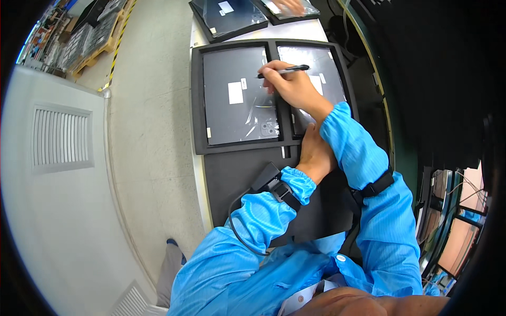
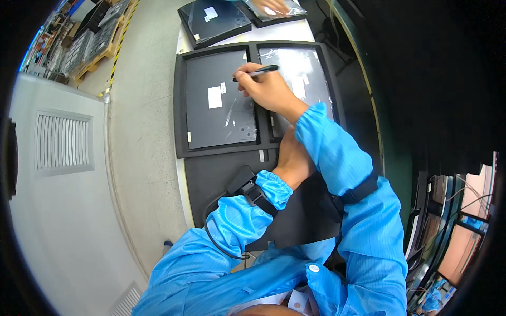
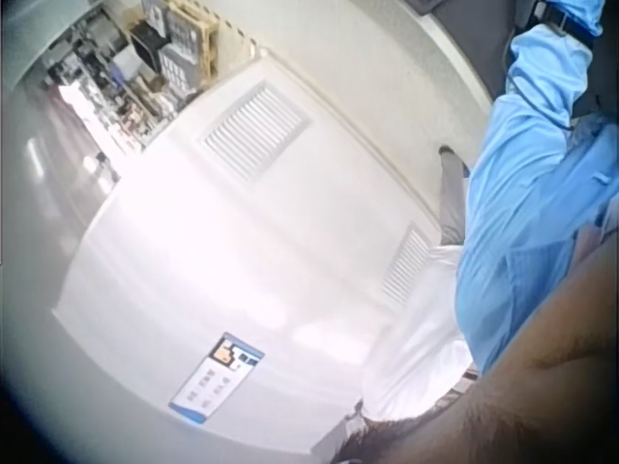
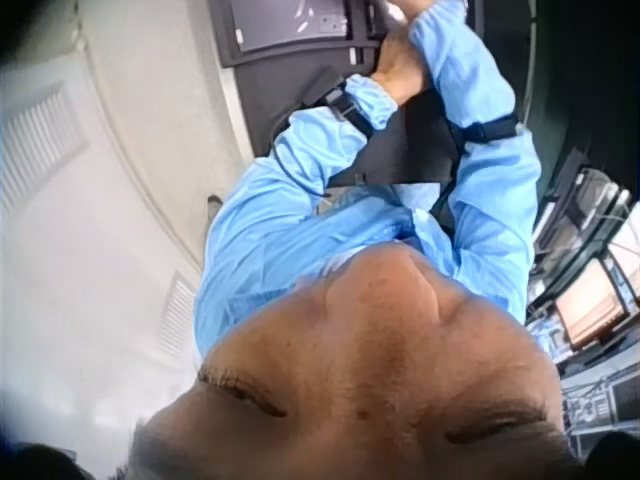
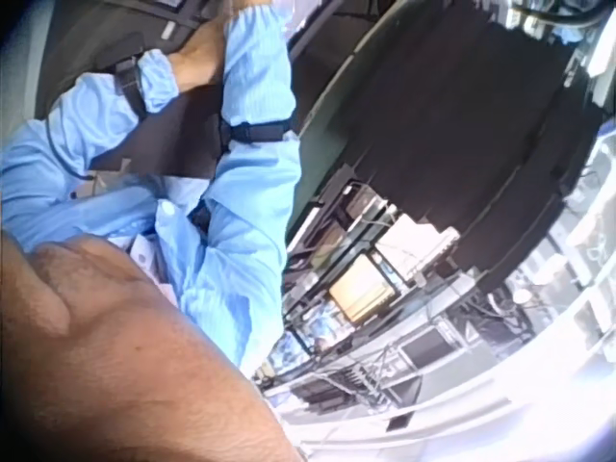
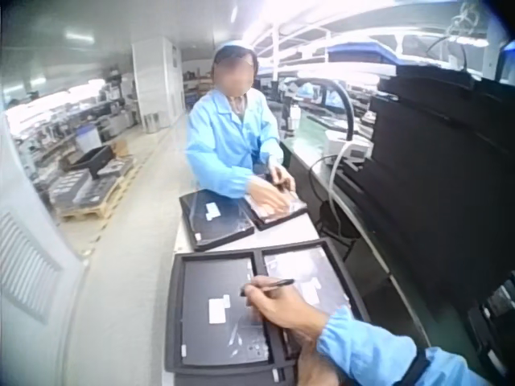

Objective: Inspecting, cleaning, and labeling tablet devices at a factory workstation.

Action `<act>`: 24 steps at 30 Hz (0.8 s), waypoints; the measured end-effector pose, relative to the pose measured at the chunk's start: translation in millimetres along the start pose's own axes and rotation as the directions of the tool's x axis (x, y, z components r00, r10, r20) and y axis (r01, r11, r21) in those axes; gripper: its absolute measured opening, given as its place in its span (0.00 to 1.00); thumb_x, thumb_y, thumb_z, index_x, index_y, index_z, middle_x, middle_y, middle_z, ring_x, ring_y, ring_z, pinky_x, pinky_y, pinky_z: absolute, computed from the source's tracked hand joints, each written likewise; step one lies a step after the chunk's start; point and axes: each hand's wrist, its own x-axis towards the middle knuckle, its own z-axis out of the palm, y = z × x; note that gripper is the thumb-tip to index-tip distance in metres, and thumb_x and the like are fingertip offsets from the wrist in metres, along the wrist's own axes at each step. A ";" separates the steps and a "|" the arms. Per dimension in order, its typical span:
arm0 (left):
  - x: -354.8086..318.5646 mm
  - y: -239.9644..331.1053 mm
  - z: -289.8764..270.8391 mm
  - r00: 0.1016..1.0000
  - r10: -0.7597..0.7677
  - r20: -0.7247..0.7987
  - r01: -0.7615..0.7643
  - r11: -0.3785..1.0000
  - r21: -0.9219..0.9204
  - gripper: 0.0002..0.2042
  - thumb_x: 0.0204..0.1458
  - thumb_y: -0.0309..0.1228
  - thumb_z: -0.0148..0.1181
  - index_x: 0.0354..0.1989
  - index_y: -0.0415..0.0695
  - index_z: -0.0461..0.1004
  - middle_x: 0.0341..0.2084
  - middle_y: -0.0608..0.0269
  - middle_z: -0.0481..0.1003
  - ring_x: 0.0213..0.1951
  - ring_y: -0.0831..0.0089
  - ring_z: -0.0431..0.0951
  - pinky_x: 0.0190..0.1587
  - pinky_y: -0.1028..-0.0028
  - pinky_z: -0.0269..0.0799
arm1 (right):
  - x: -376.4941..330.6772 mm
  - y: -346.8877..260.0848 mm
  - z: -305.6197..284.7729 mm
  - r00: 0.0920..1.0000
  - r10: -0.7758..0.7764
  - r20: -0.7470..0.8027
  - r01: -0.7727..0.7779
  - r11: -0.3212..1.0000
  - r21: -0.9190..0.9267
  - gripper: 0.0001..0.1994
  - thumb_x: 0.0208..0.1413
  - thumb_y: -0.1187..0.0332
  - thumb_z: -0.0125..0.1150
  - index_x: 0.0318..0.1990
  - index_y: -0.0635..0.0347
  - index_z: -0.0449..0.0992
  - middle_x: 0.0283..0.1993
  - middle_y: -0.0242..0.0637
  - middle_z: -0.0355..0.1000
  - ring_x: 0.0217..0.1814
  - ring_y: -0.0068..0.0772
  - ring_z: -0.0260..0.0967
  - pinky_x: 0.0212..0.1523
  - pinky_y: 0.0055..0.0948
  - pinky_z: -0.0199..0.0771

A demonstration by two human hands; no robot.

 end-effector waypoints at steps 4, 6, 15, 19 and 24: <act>-0.9 -18.4 24.1 0.942 0.232 -0.243 -0.211 0.972 0.107 0.19 0.57 0.42 0.59 0.54 0.46 0.76 0.56 0.50 0.76 0.58 0.48 0.74 0.62 0.55 0.68 | 22.2 11.6 23.2 0.998 0.045 0.052 -0.042 0.998 -0.046 0.15 0.70 0.61 0.53 0.47 0.65 0.78 0.31 0.34 0.77 0.31 0.21 0.73 0.35 0.24 0.75; -1.8 -22.9 29.7 0.950 0.220 -0.221 -0.223 0.975 0.008 0.21 0.59 0.42 0.57 0.57 0.43 0.73 0.55 0.48 0.75 0.61 0.49 0.71 0.68 0.55 0.61 | 24.1 13.2 25.0 0.996 0.080 -0.028 -0.081 0.995 -0.056 0.15 0.68 0.59 0.55 0.42 0.64 0.79 0.26 0.32 0.77 0.27 0.21 0.74 0.32 0.25 0.74; -7.3 -23.9 27.4 0.967 0.151 -0.205 -0.175 0.979 -0.107 0.21 0.58 0.42 0.58 0.55 0.42 0.73 0.55 0.46 0.75 0.59 0.46 0.72 0.66 0.55 0.64 | 22.2 9.4 35.1 0.996 0.086 -0.031 -0.091 0.977 -0.194 0.15 0.67 0.60 0.56 0.41 0.63 0.81 0.24 0.34 0.76 0.26 0.25 0.75 0.30 0.28 0.74; -9.2 -19.9 25.2 0.921 0.249 -0.301 -0.264 0.964 -0.010 0.19 0.58 0.42 0.57 0.54 0.44 0.75 0.53 0.48 0.76 0.59 0.48 0.73 0.65 0.55 0.65 | 20.0 4.9 27.8 0.994 0.001 -0.110 -0.042 0.930 -0.366 0.15 0.67 0.60 0.54 0.41 0.63 0.81 0.23 0.39 0.77 0.26 0.37 0.77 0.33 0.35 0.76; -5.2 -32.0 48.1 0.981 0.068 -0.182 -0.111 0.966 -0.235 0.17 0.61 0.46 0.55 0.47 0.45 0.77 0.48 0.49 0.78 0.55 0.50 0.75 0.60 0.60 0.68 | -32.3 -17.7 7.3 0.883 -0.373 -0.284 0.338 0.926 -0.167 0.09 0.62 0.68 0.60 0.45 0.62 0.79 0.39 0.49 0.79 0.41 0.51 0.78 0.44 0.41 0.78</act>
